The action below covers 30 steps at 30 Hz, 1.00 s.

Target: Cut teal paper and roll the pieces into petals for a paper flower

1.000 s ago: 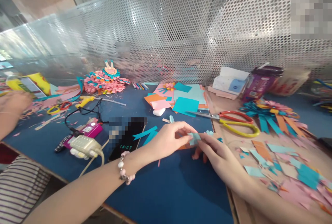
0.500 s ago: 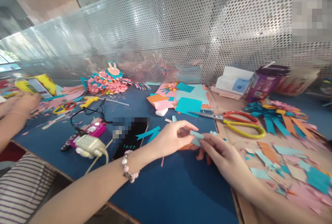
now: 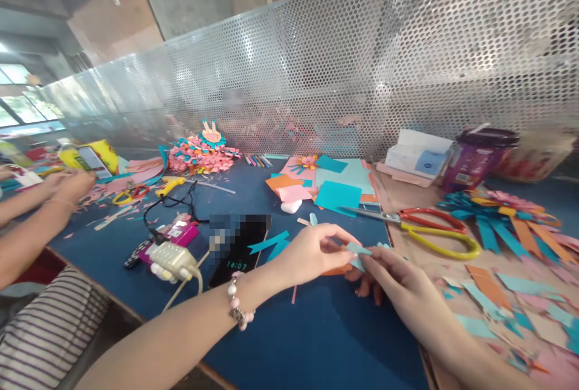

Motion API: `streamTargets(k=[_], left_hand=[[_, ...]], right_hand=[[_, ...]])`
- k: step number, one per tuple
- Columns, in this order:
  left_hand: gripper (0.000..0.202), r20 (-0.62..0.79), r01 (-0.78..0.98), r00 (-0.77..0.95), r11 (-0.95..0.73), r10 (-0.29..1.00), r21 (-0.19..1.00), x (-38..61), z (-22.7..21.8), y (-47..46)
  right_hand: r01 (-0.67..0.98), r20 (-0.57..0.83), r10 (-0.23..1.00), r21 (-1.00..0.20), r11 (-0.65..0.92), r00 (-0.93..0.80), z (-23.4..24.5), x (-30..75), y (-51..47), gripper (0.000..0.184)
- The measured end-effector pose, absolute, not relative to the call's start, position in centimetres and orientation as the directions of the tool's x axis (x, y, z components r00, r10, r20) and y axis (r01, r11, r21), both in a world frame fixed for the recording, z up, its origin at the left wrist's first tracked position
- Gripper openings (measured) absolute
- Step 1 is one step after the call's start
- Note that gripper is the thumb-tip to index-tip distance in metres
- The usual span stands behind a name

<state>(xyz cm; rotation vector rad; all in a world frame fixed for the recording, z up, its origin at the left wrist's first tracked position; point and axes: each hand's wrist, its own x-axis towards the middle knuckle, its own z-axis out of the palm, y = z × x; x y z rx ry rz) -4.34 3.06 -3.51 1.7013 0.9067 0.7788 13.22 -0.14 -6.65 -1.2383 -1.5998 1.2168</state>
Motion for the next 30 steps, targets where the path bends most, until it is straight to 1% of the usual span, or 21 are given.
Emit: streamTargets(k=[3, 6, 7, 9, 11, 13, 16, 20, 23, 26, 28, 30], left_hand=[[0.04, 0.051, 0.187, 0.576, -0.192, 0.816, 0.963, -4.45, -3.24, 2.85], [0.053, 0.054, 0.166, 0.645, -0.209, 0.762, 0.964, -4.52, -3.29, 2.78], [0.056, 0.068, 0.161, 0.657, -0.227, 0.751, 0.96, -4.51, -3.35, 2.77], [0.059, 0.133, 0.177, 0.653, -0.321, 0.745, 0.93, -4.45, -3.5, 2.76], [0.054, 0.219, 0.225, 0.633, -0.447, 0.742, 0.866, -4.38, -3.64, 2.76], [0.045, 0.287, 0.268, 0.617, -0.538, 0.733, 0.799, -4.33, -3.77, 2.79], [0.037, 0.314, 0.296, 0.614, -0.581, 0.724, 0.758, -4.35, -3.91, 2.83], [0.026, 0.328, 0.299, 0.597, -0.582, 0.732, 0.756, -4.45, -3.83, 2.78], [0.022, 0.328, 0.295, 0.568, -0.559, 0.755, 0.775, -4.41, -3.59, 2.7], [0.02, 0.309, 0.298, 0.532, -0.516, 0.788, 0.803, -4.3, -3.36, 2.64], [0.022, 0.298, 0.296, 0.51, -0.49, 0.807, 0.82, -4.23, -3.32, 2.62], [0.023, 0.296, 0.275, 0.498, -0.472, 0.815, 0.838, -4.18, -3.41, 2.63]], right_hand=[[0.244, -0.004, 0.97, -0.968, 0.058, -0.244, -6.57, 13.4, -0.21, 0.039], [0.189, -0.03, 0.964, -0.982, 0.021, -0.263, -6.29, 13.47, -0.3, 0.042], [0.172, -0.036, 0.962, -0.985, 0.011, -0.269, -6.18, 13.47, -0.3, 0.043], [0.15, -0.043, 0.962, -0.989, -0.002, -0.271, -6.04, 13.43, -0.24, 0.043], [0.145, -0.045, 0.962, -0.989, -0.006, -0.268, -5.99, 13.4, -0.18, 0.042], [0.147, -0.045, 0.962, -0.989, -0.005, -0.268, -6.01, 13.39, -0.18, 0.041], [0.169, -0.032, 0.961, -0.986, 0.015, -0.275, -6.08, 13.44, -0.3, 0.043], [0.21, -0.022, 0.95, -0.977, 0.045, -0.31, -6.2, 13.57, -0.54, 0.045], [0.196, -0.016, 0.949, -0.979, 0.048, -0.314, -6.25, 13.68, -0.72, 0.046], [0.167, 0.029, 0.949, -0.982, 0.086, -0.314, -6.24, 13.74, -0.91, 0.037], [0.181, 0.036, 0.949, -0.979, 0.097, -0.314, -6.16, 13.69, -1.0, 0.032], [0.209, 0.028, 0.95, -0.973, 0.098, -0.312, -6.05, 13.54, -1.03, 0.032]])
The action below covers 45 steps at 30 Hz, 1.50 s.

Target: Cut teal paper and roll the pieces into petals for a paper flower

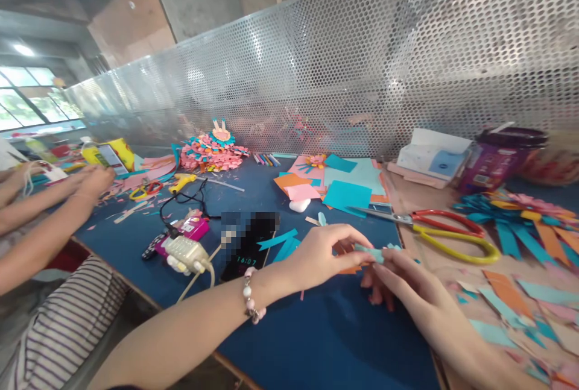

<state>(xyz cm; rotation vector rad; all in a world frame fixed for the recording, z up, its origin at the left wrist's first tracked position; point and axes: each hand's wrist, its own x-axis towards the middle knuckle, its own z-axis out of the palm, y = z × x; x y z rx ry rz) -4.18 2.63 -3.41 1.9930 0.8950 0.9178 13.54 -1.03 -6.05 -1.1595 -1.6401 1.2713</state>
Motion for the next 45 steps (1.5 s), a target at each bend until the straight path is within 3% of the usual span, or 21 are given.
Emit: streamTargets(k=[12, 29, 45], left_hand=[[0.024, 0.217, 0.174, 0.501, -0.344, 0.837, 0.923, -4.0, -3.5, 2.6], [0.023, 0.159, 0.216, 0.509, -0.304, 0.846, 0.928, -4.1, -3.5, 2.5], [0.021, 0.225, 0.249, 0.458, -0.367, 0.86, 0.896, -4.0, -4.5, 2.9]], right_hand=[[0.24, 0.061, 0.958, -0.962, 0.132, -0.28, -6.8, 13.4, -0.7, 0.037], [0.271, 0.05, 0.96, -0.954, 0.127, -0.274, -7.0, 13.3, -0.6, 0.035], [0.268, 0.081, 0.97, -0.953, 0.143, -0.227, -7.8, 13.5, -0.3, 0.031]])
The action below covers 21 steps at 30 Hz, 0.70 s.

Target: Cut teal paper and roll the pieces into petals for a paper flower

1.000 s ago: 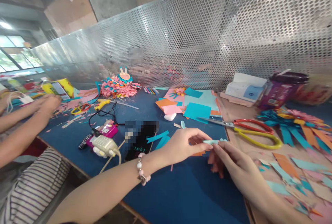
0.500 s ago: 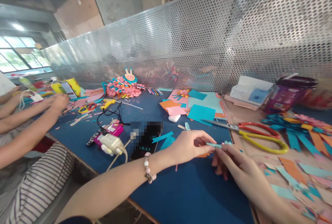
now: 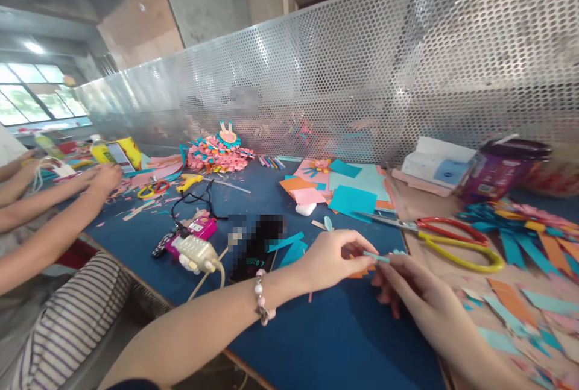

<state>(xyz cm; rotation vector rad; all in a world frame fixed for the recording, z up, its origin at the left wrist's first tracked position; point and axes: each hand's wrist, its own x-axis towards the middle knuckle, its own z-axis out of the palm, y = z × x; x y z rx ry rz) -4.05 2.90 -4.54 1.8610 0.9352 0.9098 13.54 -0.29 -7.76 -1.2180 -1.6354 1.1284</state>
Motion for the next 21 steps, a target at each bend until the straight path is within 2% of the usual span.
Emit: streamTargets(k=[16, 21], left_hand=[[0.015, 0.195, 0.196, 0.503, -0.331, 0.842, 0.923, -4.25, -4.66, 2.87], [0.016, 0.158, 0.159, 0.516, -0.276, 0.842, 0.948, -4.04, -5.11, 2.92]], right_hand=[[0.359, -0.011, 0.957, -0.928, 0.099, -0.29, -7.87, 13.74, 0.13, 0.039], [0.387, -0.066, 0.965, -0.922, 0.038, -0.252, -7.42, 13.71, -0.16, 0.043]])
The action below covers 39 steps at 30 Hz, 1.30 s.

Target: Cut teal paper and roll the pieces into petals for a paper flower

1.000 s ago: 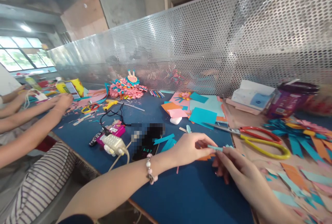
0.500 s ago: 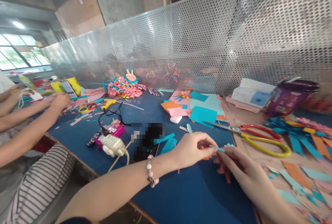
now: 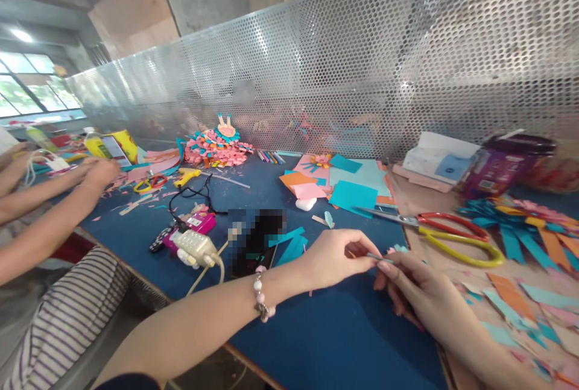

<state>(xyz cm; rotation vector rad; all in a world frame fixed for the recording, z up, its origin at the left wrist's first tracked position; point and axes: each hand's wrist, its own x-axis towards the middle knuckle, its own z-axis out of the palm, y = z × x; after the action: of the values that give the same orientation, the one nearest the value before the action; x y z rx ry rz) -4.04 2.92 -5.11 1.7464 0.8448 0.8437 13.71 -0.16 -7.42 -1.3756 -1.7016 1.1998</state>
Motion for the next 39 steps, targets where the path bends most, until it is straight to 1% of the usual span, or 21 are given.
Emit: streamTargets(k=[3, 8, 12, 20, 24, 28, 30, 34, 39], left_hand=[[0.016, 0.158, 0.165, 0.499, -0.272, 0.852, 0.948, -3.98, -5.02, 2.79], [0.013, 0.142, 0.162, 0.484, -0.248, 0.863, 0.955, -3.85, -4.54, 2.43], [0.013, 0.153, 0.138, 0.49, -0.249, 0.858, 0.959, -3.76, -4.72, 2.44], [0.015, 0.17, 0.145, 0.471, -0.266, 0.865, 0.953, -3.76, -5.09, 2.54], [0.017, 0.16, 0.121, 0.47, -0.242, 0.868, 0.963, -3.75, -5.34, 2.74], [0.019, 0.201, 0.135, 0.447, -0.287, 0.872, 0.948, -3.83, -5.43, 3.08], [0.02, 0.211, 0.127, 0.448, -0.296, 0.869, 0.947, -3.87, -5.39, 3.13], [0.022, 0.189, 0.088, 0.469, -0.259, 0.862, 0.962, -3.88, -5.22, 2.99], [0.02, 0.222, 0.129, 0.461, -0.312, 0.859, 0.941, -3.84, -5.02, 2.99]], right_hand=[[0.381, -0.05, 0.974, -0.924, 0.038, -0.219, -7.0, 13.53, -0.32, 0.042], [0.363, -0.045, 0.962, -0.93, 0.058, -0.268, -7.1, 13.62, -0.09, 0.042], [0.37, -0.033, 0.968, -0.927, 0.065, -0.251, -7.3, 13.77, -0.03, 0.043], [0.313, -0.033, 0.974, -0.949, 0.039, -0.223, -7.34, 13.41, -0.16, 0.041], [0.33, -0.043, 0.976, -0.943, 0.031, -0.213, -7.51, 13.44, -0.06, 0.041], [0.324, -0.018, 0.97, -0.944, 0.063, -0.241, -7.47, 13.48, -0.04, 0.039], [0.311, -0.023, 0.971, -0.949, 0.054, -0.239, -7.35, 13.45, -0.05, 0.039], [0.307, -0.033, 0.975, -0.951, 0.037, -0.219, -7.03, 13.39, -0.08, 0.04], [0.315, -0.052, 0.975, -0.949, 0.019, -0.216, -6.78, 13.44, -0.18, 0.043]])
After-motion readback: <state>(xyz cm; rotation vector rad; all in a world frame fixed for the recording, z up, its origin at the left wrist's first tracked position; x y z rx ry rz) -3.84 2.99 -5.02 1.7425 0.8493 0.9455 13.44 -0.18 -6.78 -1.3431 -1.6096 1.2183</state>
